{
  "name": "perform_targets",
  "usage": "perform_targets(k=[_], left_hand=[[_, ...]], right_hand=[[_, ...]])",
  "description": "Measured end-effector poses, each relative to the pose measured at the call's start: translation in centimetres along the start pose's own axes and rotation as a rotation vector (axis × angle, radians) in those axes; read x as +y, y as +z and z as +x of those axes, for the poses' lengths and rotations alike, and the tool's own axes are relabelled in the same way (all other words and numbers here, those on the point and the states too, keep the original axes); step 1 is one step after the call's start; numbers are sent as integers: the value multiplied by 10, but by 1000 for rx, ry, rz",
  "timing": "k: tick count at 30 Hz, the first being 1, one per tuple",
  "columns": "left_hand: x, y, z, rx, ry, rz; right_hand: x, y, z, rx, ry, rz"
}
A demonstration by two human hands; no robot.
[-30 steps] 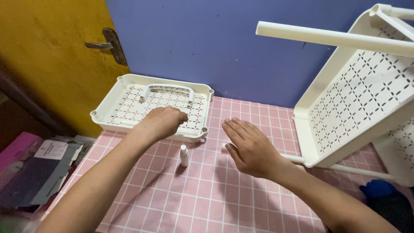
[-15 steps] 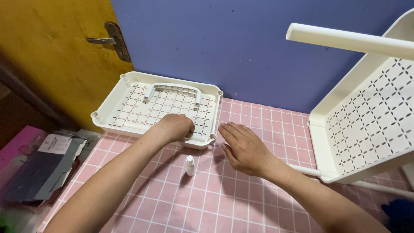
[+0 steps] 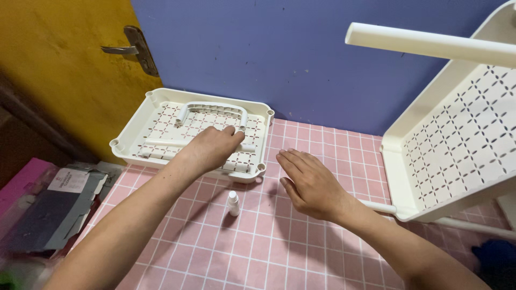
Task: The person assembles a two-tier plastic rolling cart by inserting white plastic poles into the corners of two perforated trays and connecting them with crossbars. The person attaches wheels to the bottom tray and secures the structure.
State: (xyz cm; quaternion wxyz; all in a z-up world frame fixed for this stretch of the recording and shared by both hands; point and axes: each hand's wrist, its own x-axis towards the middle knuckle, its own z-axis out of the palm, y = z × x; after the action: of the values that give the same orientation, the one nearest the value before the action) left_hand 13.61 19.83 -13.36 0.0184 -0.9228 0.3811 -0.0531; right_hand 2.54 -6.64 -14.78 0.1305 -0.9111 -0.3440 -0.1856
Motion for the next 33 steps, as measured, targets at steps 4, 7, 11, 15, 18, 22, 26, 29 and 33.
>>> perform_targets(k=[4, 7, 11, 15, 18, 22, 26, 29, 33], left_hand=[[19, -35, 0, 129, 62, 45], [45, -54, 6, 241, 180, 44], [92, -63, 19, 277, 291, -33], [137, -59, 41, 291, 355, -56], [166, -48, 68, 305, 385, -96], [195, -21, 112, 365, 382, -157], [209, 15, 157, 327, 280, -277], [214, 44, 191, 307, 250, -327], [217, 79, 229, 288, 207, -312]], right_hand=[[-9, -26, -25, 37, -10, -9], [-15, -45, -49, 61, 4, 1], [-20, -67, -82, 86, 44, -5], [-20, -86, -115, 127, 87, -22], [-14, -96, -136, 206, 89, -73], [4, -94, -154, 185, 115, -167], [23, -75, -160, 124, 96, -363], [37, -60, -161, 78, 54, -505], [53, -41, -153, -43, 123, -627]])
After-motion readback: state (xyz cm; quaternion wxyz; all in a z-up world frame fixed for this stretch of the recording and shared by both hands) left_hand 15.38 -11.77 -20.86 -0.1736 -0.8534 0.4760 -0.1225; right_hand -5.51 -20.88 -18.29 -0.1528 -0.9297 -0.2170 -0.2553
